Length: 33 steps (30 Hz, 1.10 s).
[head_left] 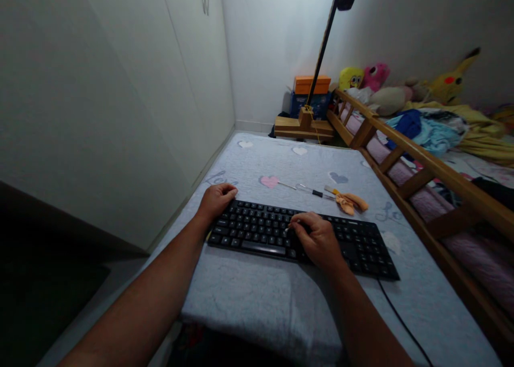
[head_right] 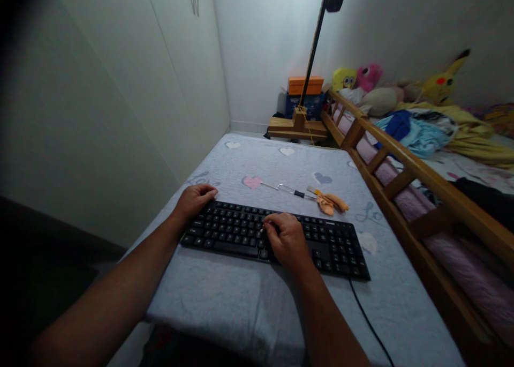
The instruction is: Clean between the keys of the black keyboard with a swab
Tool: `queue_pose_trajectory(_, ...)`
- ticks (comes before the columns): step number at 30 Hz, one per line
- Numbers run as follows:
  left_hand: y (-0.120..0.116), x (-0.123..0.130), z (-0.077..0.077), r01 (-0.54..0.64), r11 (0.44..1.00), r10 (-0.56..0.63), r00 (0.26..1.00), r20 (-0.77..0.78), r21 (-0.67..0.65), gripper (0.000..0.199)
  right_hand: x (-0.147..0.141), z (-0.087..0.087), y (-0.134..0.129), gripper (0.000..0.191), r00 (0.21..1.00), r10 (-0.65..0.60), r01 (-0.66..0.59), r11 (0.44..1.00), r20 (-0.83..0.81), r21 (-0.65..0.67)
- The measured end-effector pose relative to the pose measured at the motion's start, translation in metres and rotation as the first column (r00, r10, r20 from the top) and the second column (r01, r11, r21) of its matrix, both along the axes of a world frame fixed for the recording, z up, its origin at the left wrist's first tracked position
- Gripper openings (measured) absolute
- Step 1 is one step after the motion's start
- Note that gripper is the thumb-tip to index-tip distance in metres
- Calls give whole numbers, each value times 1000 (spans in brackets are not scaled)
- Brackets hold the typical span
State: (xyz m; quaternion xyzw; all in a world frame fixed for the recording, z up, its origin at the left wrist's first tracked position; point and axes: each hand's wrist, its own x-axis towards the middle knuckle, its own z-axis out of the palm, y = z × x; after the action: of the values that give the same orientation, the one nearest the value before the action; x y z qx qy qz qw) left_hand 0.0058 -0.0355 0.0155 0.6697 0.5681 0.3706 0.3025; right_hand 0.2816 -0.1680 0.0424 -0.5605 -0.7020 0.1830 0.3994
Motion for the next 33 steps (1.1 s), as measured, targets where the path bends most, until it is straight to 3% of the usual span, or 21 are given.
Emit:
queue_pose_trajectory(12, 2, -2, -4, 6, 1000, -6, 1000, -3, -2, 30, 0, 1, -1, 14, 1000, -11, 11, 1000, 26, 11)
queue_pose_trajectory(19, 4, -3, -8, 17, 1000, -17, 1000, 0, 8, 30, 0, 5, -3, 15, 998, 42, -42, 999, 35, -13)
queue_pose_trajectory(33, 1, -1, -4, 10, 1000, -10, 1000, 4, -11, 33, 8, 2, -10, 15, 997, 70, -70, 996, 7, -53)
